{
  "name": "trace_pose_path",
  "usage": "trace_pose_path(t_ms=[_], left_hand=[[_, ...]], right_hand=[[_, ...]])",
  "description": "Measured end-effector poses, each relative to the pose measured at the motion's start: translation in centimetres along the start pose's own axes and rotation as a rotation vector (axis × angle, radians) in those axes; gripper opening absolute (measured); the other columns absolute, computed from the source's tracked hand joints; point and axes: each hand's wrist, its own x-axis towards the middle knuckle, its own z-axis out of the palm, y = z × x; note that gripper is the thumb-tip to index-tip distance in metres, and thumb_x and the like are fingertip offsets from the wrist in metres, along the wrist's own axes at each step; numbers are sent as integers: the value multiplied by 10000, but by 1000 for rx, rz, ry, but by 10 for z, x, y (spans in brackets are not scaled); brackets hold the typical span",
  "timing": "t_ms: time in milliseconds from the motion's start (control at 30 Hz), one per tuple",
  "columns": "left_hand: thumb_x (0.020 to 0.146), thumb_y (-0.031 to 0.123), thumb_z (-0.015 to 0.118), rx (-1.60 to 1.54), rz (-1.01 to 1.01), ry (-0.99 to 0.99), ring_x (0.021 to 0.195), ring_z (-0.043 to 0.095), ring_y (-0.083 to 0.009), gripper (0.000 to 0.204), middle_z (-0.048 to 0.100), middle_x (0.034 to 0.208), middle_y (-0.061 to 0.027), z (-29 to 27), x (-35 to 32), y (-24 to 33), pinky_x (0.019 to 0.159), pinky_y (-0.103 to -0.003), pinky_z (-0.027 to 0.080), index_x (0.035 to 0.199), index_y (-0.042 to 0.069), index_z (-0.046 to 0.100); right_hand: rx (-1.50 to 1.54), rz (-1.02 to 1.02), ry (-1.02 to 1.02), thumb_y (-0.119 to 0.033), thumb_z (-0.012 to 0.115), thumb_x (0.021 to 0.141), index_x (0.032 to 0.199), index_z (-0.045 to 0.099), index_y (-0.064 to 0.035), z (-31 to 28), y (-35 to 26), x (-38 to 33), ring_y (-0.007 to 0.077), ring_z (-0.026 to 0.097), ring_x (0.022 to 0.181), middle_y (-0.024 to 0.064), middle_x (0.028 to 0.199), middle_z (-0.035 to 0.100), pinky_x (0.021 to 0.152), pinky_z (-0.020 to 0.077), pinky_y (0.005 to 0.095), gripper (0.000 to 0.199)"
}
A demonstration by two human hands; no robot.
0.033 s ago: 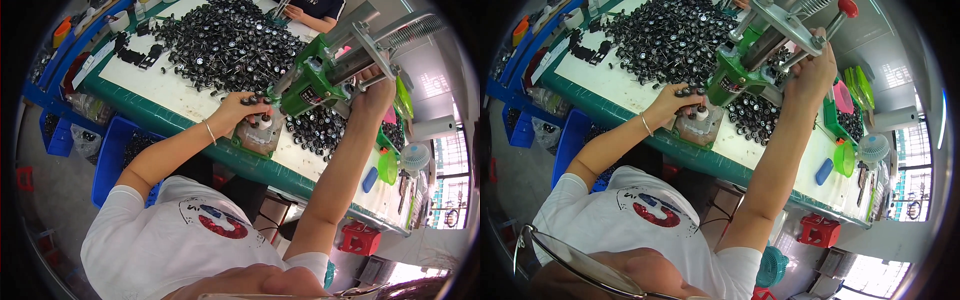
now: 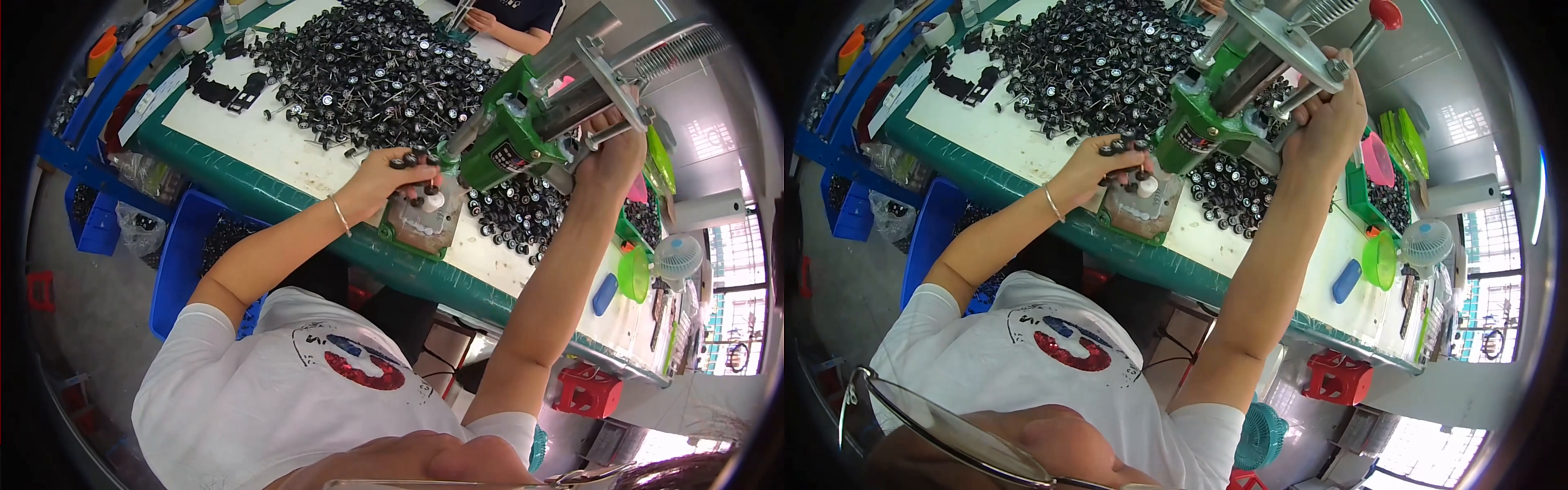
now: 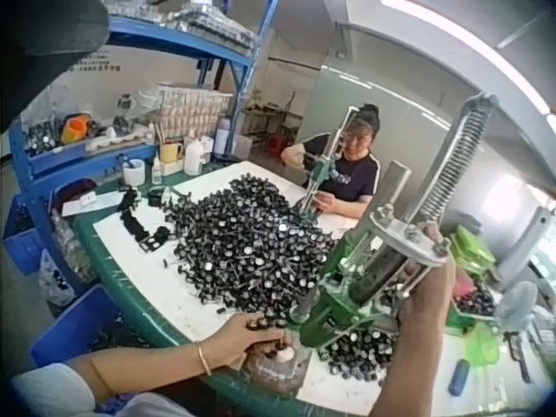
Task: The person assembles small black plastic components by hand using a manual press machine.
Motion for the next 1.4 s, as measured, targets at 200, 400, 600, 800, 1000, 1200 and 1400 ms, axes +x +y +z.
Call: trace_pose_path(t_ms=[200,400,600,800,1000,1200,1400], left_hand=[[798,153,684,-23,-31,-23,698,608,-101,169,637,800,-44,-71,-32,32,548,-202,421,906,52,602],[750,215,710,582,-166,216,624,541,-61,210,616,703,-19,-164,-115,87,515,-190,376,844,72,589],[654,215,740,1718,-141,366,810,615,-255,325,657,871,-61,-236,-177,94,720,-343,480,915,55,633],[753,226,675,1436,149,256,792,641,-226,216,661,862,-88,-152,-114,80,705,-324,495,895,64,662],[753,32,603,1283,991,-76,783,587,-222,131,609,934,-27,-61,-17,13,674,-320,498,872,68,645],[726,34,569,1571,932,-244,860,565,-205,180,568,874,-33,-64,6,-1,703,-314,501,894,43,636],[755,37,552,1498,782,-23,857,562,-227,170,544,859,-56,-63,0,-10,709,-338,493,904,31,634]], right_hand=[[13,-108,123,-242,476,954,1091,583,13,-4,10,-26,102,566,732,48,829,588,561,435,205,309],[-680,234,-55,-105,573,872,1012,640,-20,-96,80,-73,89,555,600,30,747,632,525,431,212,177],[-1303,51,-499,-138,644,777,966,638,-74,-99,114,-123,251,569,809,74,905,589,710,460,360,200],[-1507,-160,-558,-136,631,760,926,631,-90,-88,119,-129,266,547,874,67,913,592,769,431,388,172],[-1455,-158,-497,-107,619,785,946,634,-58,-89,111,-130,232,575,810,74,911,596,751,438,346,168],[-583,319,-299,-99,651,822,1032,606,-19,-81,112,-140,133,599,844,69,934,636,781,474,275,230],[-508,311,-421,-91,642,847,1043,618,8,-40,117,-147,114,573,862,58,990,623,764,474,282,221]])
